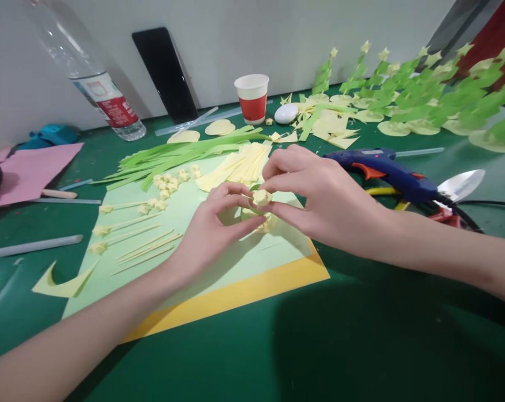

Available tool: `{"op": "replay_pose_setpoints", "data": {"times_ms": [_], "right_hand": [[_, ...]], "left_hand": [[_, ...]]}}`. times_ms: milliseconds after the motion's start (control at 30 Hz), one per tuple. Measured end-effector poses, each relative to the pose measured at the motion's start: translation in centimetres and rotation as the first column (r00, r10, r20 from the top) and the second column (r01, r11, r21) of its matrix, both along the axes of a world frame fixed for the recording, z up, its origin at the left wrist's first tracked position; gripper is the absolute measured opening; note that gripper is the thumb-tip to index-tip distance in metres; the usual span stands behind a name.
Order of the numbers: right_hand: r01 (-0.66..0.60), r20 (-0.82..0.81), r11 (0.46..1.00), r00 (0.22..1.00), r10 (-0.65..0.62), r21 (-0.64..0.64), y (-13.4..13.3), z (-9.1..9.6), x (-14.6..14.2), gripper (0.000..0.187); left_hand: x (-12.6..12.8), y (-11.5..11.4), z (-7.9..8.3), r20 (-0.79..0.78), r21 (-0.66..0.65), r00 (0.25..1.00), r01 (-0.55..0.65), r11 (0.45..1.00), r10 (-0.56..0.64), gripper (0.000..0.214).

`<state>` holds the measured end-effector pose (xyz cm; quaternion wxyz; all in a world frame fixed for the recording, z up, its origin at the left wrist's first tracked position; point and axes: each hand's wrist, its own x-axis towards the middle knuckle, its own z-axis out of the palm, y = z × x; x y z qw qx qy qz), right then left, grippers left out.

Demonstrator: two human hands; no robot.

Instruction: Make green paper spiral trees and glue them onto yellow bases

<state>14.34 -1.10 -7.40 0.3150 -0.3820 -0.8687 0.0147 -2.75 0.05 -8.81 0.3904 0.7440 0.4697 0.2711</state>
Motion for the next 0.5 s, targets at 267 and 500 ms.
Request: {"op": "replay_pose_setpoints", "data": {"times_ms": [267, 500], "right_hand": [[0.015, -0.081, 0.994, 0.996, -0.024, -0.110, -0.1, 0.3, -0.1, 0.012], [0.304, 0.043, 0.937, 0.952, -0.301, -0.174, -1.1, 3.2, 2.4, 0.027]], "left_hand": [[0.0, 0.0, 0.1, 0.014, -0.023, 1.000, -0.017, 1.000, 0.018, 0.011], [0.0, 0.1, 0.0, 0.014, 0.022, 1.000, -0.011, 1.000, 0.011, 0.015]]}}
